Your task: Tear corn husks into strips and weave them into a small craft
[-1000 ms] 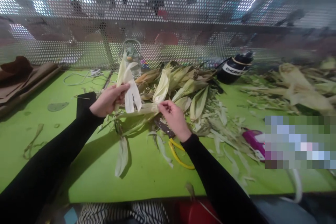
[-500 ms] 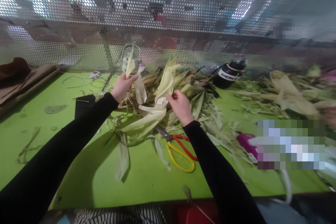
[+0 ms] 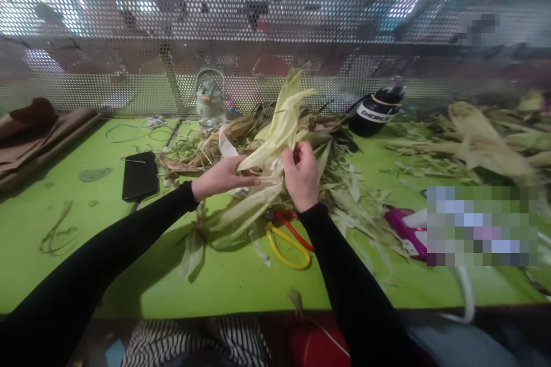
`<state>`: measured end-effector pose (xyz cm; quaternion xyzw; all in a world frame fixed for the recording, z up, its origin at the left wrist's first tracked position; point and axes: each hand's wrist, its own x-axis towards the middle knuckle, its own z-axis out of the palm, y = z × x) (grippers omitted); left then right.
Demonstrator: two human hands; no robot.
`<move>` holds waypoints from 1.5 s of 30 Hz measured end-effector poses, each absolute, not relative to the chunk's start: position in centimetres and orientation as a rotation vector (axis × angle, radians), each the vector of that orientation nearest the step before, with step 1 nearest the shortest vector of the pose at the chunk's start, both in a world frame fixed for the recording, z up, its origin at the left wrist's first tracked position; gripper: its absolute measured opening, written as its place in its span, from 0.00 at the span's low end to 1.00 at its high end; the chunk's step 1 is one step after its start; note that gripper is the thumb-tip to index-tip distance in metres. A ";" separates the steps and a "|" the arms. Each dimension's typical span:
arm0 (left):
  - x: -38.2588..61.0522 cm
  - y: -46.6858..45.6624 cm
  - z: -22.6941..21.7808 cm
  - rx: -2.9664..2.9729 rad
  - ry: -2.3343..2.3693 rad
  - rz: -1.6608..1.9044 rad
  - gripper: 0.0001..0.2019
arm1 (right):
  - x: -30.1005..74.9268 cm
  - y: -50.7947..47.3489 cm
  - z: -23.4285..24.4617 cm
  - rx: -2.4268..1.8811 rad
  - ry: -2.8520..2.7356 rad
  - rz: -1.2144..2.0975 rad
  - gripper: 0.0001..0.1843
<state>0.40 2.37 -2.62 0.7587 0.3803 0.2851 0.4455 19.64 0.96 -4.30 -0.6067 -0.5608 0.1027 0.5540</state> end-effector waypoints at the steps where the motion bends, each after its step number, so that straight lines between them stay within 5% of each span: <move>1: 0.4 2.3 -2.6 1.905 0.948 0.679 0.15 | 19.7 0.9 -4.5 -1.441 -1.323 0.235 0.11; 11: -0.3 -3.7 -1.2 2.278 0.778 0.604 0.05 | 24.8 3.0 -5.0 -1.676 -1.105 0.075 0.09; 15: -2.1 -1.2 0.6 2.161 1.022 0.896 0.01 | 25.2 2.7 -4.6 -1.671 -1.138 0.128 0.11; 20: -1.9 3.2 1.6 2.030 1.264 1.224 0.11 | 20.8 0.9 -4.2 -1.544 -1.306 0.253 0.11; 25: 0.7 2.4 -0.7 2.104 1.139 1.052 0.14 | 18.1 -0.5 -4.4 -1.424 -1.368 0.413 0.13; 33: -0.7 3.1 -1.4 1.744 1.030 1.086 0.02 | 17.4 -0.1 -5.3 -1.154 -1.203 0.821 0.21; 45: -1.4 3.4 -1.7 1.061 0.803 0.942 0.07 | 17.3 -0.2 -5.2 -0.981 -0.959 1.126 0.23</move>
